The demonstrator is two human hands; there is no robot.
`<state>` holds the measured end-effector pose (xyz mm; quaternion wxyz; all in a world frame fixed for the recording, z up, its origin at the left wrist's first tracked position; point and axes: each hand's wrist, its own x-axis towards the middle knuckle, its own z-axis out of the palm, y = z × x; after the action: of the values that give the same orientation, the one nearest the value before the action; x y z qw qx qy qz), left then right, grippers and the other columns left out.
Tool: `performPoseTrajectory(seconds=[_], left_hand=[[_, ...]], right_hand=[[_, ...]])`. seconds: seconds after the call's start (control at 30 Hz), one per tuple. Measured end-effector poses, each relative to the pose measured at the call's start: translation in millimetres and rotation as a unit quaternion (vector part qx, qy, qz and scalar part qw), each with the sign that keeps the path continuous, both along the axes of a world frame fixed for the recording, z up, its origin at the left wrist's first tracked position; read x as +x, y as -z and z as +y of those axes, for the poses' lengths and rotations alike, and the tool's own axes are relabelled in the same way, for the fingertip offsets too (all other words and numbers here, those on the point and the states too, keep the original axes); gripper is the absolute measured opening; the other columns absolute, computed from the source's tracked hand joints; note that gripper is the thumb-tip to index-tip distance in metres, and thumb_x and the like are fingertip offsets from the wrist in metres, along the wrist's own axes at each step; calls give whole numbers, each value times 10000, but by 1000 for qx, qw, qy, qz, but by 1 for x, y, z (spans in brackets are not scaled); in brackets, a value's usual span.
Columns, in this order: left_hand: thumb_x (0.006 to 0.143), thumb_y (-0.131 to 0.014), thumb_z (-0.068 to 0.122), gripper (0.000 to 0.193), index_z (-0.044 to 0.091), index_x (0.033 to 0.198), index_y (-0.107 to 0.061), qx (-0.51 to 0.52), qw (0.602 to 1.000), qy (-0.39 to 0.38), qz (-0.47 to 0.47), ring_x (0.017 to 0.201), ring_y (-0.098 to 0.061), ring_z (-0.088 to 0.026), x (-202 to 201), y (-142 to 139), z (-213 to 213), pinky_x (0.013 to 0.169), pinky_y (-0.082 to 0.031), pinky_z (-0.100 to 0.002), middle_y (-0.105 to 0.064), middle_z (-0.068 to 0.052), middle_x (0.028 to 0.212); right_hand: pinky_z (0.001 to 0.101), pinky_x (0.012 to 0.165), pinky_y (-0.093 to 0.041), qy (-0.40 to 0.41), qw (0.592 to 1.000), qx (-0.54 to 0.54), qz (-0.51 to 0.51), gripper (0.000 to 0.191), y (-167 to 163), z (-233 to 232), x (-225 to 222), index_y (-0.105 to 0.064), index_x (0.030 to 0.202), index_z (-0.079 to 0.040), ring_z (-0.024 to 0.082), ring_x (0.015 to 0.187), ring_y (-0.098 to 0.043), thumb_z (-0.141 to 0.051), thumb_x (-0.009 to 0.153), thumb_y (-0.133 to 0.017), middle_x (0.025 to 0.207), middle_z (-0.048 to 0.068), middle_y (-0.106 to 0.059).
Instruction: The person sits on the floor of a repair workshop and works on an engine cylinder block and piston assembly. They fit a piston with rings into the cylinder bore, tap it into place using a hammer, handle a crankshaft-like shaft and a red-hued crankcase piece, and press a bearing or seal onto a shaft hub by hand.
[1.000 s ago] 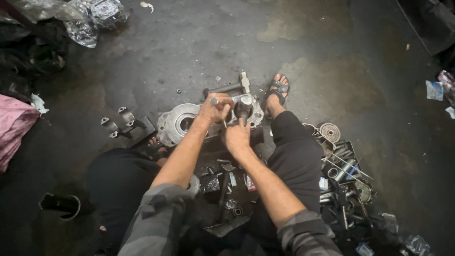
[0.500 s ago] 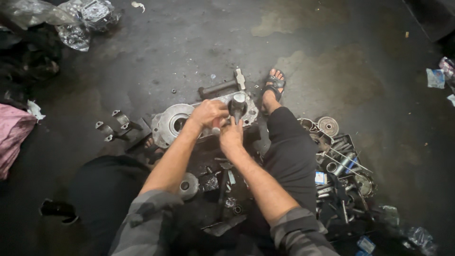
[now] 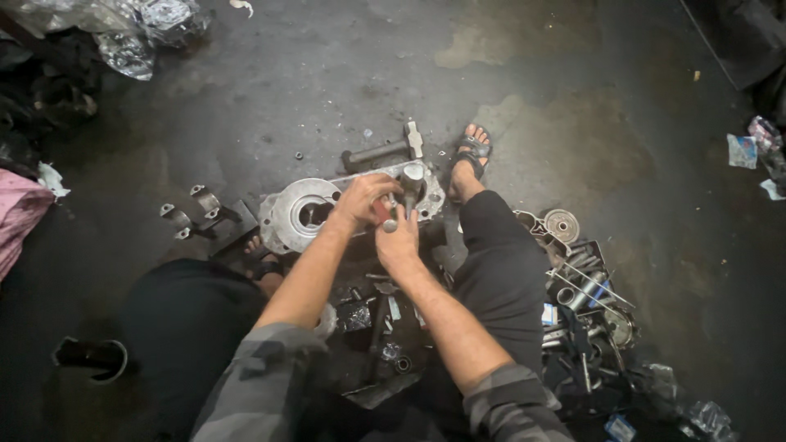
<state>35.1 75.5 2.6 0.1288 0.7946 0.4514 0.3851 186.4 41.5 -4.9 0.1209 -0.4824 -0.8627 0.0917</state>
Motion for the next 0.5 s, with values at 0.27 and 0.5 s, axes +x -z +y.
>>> performPoseTrajectory(seconds=[0.27, 0.5], left_hand=[[629, -757, 104, 362, 61, 988, -747, 11, 998, 15, -56, 922, -740, -337, -8, 1, 12, 815, -607, -403, -754, -131, 1051], [788, -580, 39, 237, 40, 878, -799, -142, 969, -100, -177, 720, -744, -267, -12, -3, 21, 700, -588, -358, -757, -137, 784]], right_hand=[[661, 931, -377, -29, 999, 17, -20, 505, -19, 0, 1, -713, 1179, -19, 389, 1193, -496, -417, 870, -673, 1164, 160, -667], [743, 1020, -323, -3, 994, -109, -21, 377, -20, 4, -3, -758, 1046, -56, 384, 1252, -528, -380, 904, -625, 1062, 149, -735]])
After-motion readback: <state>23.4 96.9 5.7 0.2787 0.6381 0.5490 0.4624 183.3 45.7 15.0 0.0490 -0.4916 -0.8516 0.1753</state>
